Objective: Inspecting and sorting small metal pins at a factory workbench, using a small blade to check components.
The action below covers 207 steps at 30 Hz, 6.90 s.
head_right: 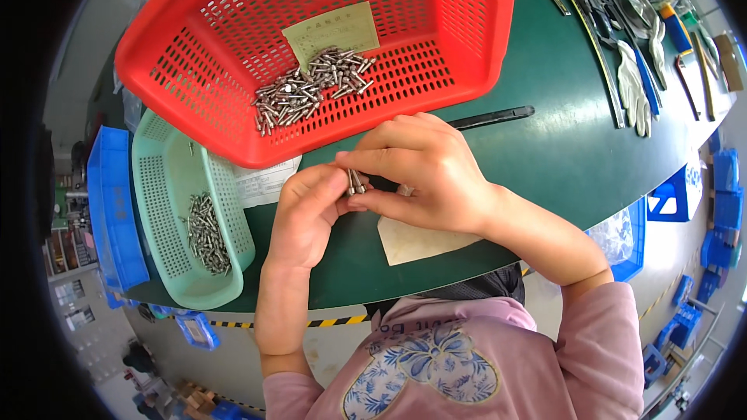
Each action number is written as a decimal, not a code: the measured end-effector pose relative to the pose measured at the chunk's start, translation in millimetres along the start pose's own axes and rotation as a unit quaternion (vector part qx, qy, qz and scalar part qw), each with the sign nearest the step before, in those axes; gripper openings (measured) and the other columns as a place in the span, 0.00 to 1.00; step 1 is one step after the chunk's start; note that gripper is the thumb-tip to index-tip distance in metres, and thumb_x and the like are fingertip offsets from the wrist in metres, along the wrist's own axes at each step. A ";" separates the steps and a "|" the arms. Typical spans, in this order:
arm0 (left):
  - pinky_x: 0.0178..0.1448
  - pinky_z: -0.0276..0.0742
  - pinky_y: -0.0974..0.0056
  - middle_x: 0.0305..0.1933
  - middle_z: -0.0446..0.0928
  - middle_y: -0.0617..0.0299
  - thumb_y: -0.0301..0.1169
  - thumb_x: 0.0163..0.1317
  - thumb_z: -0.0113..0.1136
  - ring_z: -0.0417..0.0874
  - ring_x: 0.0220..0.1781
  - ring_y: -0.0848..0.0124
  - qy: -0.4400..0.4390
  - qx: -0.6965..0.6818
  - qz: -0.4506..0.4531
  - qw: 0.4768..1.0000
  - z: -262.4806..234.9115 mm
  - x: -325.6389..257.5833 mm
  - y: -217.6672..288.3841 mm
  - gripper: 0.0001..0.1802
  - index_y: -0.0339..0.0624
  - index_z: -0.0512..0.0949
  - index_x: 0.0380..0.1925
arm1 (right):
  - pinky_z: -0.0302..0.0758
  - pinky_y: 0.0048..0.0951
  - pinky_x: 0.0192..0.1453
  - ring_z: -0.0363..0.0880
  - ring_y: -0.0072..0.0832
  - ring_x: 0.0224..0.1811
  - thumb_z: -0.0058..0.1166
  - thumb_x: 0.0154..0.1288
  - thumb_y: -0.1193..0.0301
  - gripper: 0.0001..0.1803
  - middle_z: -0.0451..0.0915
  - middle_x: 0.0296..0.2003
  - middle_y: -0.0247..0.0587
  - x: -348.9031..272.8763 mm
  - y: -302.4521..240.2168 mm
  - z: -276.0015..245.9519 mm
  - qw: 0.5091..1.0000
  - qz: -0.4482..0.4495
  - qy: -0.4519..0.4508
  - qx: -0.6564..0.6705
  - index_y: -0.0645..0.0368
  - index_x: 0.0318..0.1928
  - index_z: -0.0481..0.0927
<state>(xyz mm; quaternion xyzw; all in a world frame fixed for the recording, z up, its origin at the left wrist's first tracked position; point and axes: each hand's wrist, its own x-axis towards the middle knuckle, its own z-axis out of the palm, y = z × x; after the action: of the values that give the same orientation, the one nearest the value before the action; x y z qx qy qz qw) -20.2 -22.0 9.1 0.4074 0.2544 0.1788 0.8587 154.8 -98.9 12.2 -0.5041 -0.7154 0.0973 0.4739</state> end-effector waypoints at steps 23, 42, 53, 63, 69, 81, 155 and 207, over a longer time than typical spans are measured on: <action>0.41 0.73 0.71 0.36 0.77 0.59 0.31 0.67 0.51 0.77 0.37 0.74 -0.006 -0.013 0.009 1.000 5.3 -4.3 1.1 0.13 0.29 0.79 0.35 | 0.68 0.27 0.29 0.77 0.26 0.27 0.73 0.39 0.62 0.25 0.80 0.29 0.35 0.2 0.0 0.2 0.998 -0.035 0.041 -0.023 0.61 0.40 0.83; 0.42 0.70 0.71 0.34 0.75 0.59 0.28 0.65 0.51 0.74 0.36 0.75 -0.007 -0.012 0.009 1.000 8.7 -6.9 3.5 0.12 0.29 0.79 0.31 | 0.66 0.27 0.27 0.76 0.25 0.25 0.71 0.40 0.62 0.21 0.79 0.26 0.34 -0.4 -2.9 2.6 0.999 -0.018 0.040 -0.008 0.60 0.36 0.84; 0.41 0.68 0.72 0.34 0.74 0.61 0.28 0.66 0.51 0.73 0.36 0.77 -0.014 -0.005 0.015 1.000 8.3 -7.1 2.4 0.12 0.29 0.78 0.31 | 0.66 0.26 0.27 0.76 0.25 0.25 0.71 0.41 0.63 0.20 0.79 0.26 0.34 -0.9 -2.0 3.7 0.999 -0.024 0.043 -0.005 0.60 0.36 0.84; 0.49 0.71 0.69 0.40 0.77 0.58 0.28 0.66 0.49 0.77 0.43 0.73 -0.048 -0.037 0.033 0.998 9.0 -6.5 2.7 0.11 0.29 0.77 0.37 | 0.69 0.26 0.28 0.77 0.25 0.25 0.69 0.42 0.70 0.20 0.79 0.29 0.36 0.1 -0.9 3.6 0.997 -0.045 0.067 0.007 0.60 0.39 0.82; 0.53 0.73 0.66 0.45 0.75 0.55 0.24 0.63 0.52 0.77 0.46 0.70 -0.093 -0.048 0.069 0.992 4.7 -4.4 -4.5 0.09 0.30 0.76 0.41 | 0.69 0.25 0.28 0.76 0.25 0.25 0.68 0.42 0.73 0.21 0.79 0.30 0.36 1.2 -1.4 1.2 0.996 -0.056 0.066 0.006 0.60 0.41 0.81; 0.49 0.76 0.69 0.46 0.72 0.56 0.16 0.58 0.56 0.78 0.46 0.72 -0.090 -0.030 0.101 0.990 6.8 -5.0 -5.9 0.07 0.31 0.75 0.38 | 0.69 0.26 0.28 0.77 0.27 0.26 0.67 0.42 0.73 0.21 0.79 0.29 0.39 1.1 -0.5 2.5 0.995 -0.064 0.082 -0.004 0.62 0.41 0.81; 0.34 0.76 0.67 0.32 0.75 0.64 0.17 0.35 0.64 0.79 0.34 0.65 0.127 0.556 0.553 0.608 7.2 -1.7 5.6 0.20 0.43 0.83 0.34 | 0.70 0.18 0.29 0.72 0.12 0.26 0.60 0.57 0.75 0.04 0.79 0.24 0.30 -4.7 -17.5 -4.1 0.894 0.268 -0.042 0.357 0.63 0.29 0.79; 0.39 0.73 0.62 0.34 0.74 0.58 0.30 0.53 0.64 0.77 0.37 0.61 0.224 0.612 0.336 0.680 9.8 4.1 19.2 0.12 0.37 0.80 0.37 | 0.75 0.35 0.32 0.78 0.35 0.30 0.58 0.49 0.71 0.05 0.76 0.28 0.41 58.9 40.1 -4.4 0.986 0.109 -0.004 -0.130 0.59 0.27 0.77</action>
<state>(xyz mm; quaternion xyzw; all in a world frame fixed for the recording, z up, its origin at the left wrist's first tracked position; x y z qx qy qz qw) -13.0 -14.3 28.4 0.8480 0.3379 0.3458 0.2170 180.9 -33.6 23.9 -0.6357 -0.6647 0.0567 0.3883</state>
